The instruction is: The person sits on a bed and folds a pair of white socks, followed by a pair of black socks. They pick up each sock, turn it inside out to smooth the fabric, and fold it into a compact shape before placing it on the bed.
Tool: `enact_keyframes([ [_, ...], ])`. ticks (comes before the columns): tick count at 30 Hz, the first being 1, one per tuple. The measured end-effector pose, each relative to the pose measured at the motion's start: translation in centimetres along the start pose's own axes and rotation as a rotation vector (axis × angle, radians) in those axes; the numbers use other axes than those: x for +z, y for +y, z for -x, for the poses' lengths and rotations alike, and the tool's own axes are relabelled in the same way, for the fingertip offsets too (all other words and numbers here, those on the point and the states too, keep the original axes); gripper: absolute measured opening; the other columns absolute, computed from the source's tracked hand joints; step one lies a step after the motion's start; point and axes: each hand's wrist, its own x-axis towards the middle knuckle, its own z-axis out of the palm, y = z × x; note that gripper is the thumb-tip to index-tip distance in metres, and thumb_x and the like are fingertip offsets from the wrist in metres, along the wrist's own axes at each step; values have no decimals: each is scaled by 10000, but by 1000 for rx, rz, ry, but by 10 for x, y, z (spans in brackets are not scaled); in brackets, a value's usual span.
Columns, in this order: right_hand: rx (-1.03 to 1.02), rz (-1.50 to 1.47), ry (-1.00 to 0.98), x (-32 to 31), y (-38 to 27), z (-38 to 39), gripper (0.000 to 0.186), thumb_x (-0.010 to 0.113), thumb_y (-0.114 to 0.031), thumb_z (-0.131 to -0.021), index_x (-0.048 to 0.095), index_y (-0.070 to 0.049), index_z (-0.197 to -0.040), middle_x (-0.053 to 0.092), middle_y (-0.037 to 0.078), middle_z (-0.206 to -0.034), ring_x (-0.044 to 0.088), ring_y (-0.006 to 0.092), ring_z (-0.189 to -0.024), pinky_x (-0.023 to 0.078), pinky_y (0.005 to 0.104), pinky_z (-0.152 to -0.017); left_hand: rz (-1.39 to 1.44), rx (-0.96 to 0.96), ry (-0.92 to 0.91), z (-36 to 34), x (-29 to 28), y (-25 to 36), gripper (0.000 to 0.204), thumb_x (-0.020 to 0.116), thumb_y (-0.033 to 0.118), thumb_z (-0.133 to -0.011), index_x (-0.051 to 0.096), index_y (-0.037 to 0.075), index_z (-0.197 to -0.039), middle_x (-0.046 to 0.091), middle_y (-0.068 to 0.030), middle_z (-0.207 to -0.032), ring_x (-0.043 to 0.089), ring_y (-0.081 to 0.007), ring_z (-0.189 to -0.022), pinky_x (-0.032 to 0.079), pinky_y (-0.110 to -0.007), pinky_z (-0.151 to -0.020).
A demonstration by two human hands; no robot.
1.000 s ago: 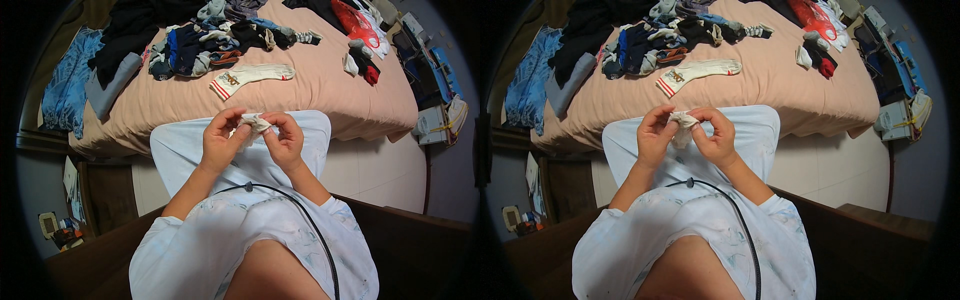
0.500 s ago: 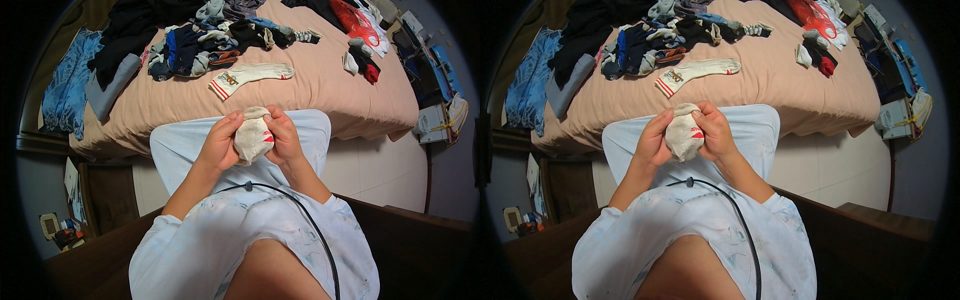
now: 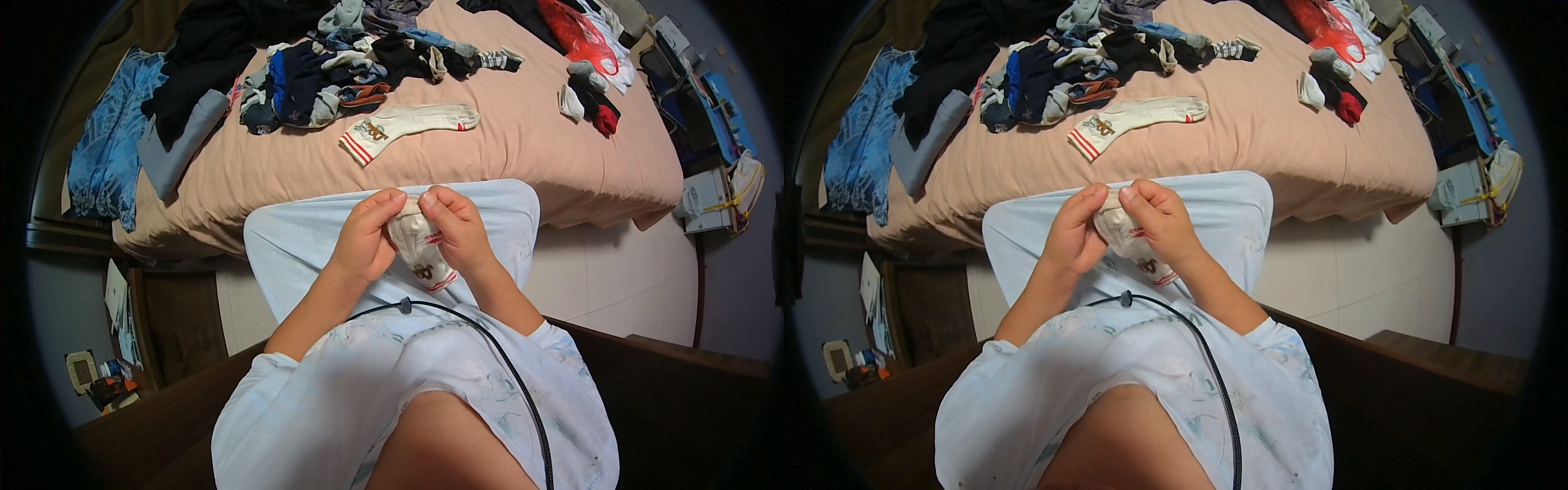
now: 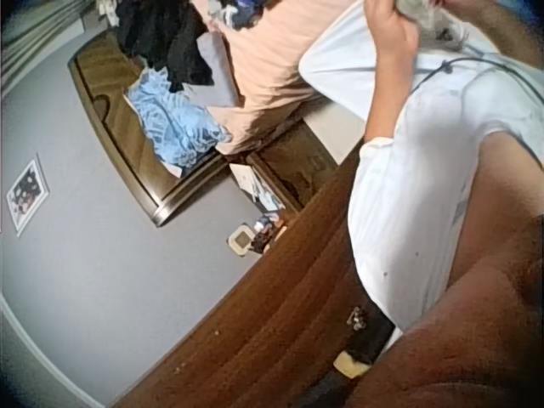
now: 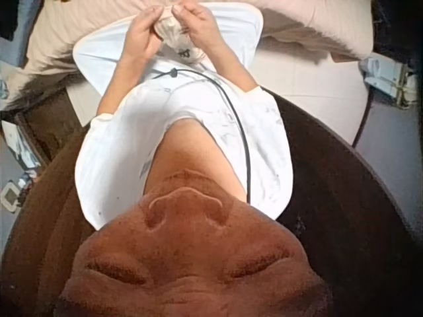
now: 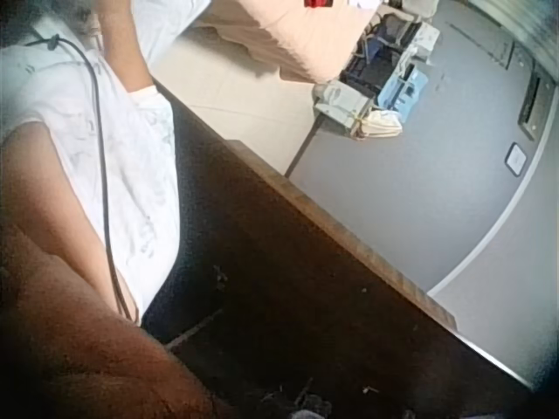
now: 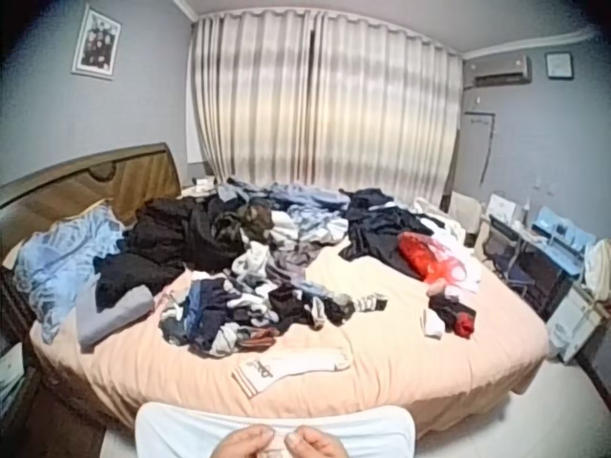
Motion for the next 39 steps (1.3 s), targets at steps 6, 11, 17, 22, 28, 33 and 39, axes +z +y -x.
enact_keyframes([
  [6,85,70,-5,-5,-4,2,185,563,-204,-941,569,-66,-818,526,-56,-706,426,24,-631,358,198,-580,-227,-45,62,0,5,1,186,531,186,-957,593,12,-936,641,-47,-827,619,-99,-709,507,-234,-647],
  [11,71,10,-55,-12,-14,-3,162,598,-200,-912,575,-69,-821,542,-50,-713,430,26,-612,333,190,-557,-229,-170,-43,-5,8,6,230,562,223,-951,596,-4,-957,648,-55,-847,612,-82,-690,511,-222,-623],
  [17,36,-388,18,-34,-15,-13,112,514,-141,-946,557,-48,-900,635,72,-817,630,166,-744,535,296,-672,-289,-220,-108,-9,0,7,256,662,183,-882,599,-15,-1031,656,-49,-906,624,-88,-738,529,-241,-643],
  [22,145,-730,-29,-39,-17,-21,202,489,-215,-971,583,-37,-962,666,94,-857,662,199,-797,560,369,-764,-344,-262,-129,-4,-5,5,278,722,173,-826,623,11,-1028,654,-26,-912,604,-73,-747,491,-215,-664],
  [28,85,-887,-137,-63,-31,-32,295,435,-267,-991,620,-39,-1008,696,107,-929,677,243,-866,535,428,-825,-498,-230,-234,-8,-37,-8,235,705,203,-838,636,38,-991,645,-1,-893,570,-56,-738,451,-204,-683],
  [33,87,-1004,-16,-83,-26,-39,333,433,-283,-991,640,-27,-945,688,125,-973,651,285,-954,475,477,-920,-78,-241,-187,-9,-32,-7,316,531,152,-952,510,-26,-1212,630,-90,-1104,630,-143,-985,503,-294,-877],
  [39,41,-968,50,-108,-18,-35,306,442,-265,-984,629,-25,-945,676,113,-971,635,265,-938,461,467,-932,-114,-122,-137,-9,-38,-20,304,526,162,-955,524,-28,-1192,638,-107,-1078,638,-161,-967,516,-299,-854],
])
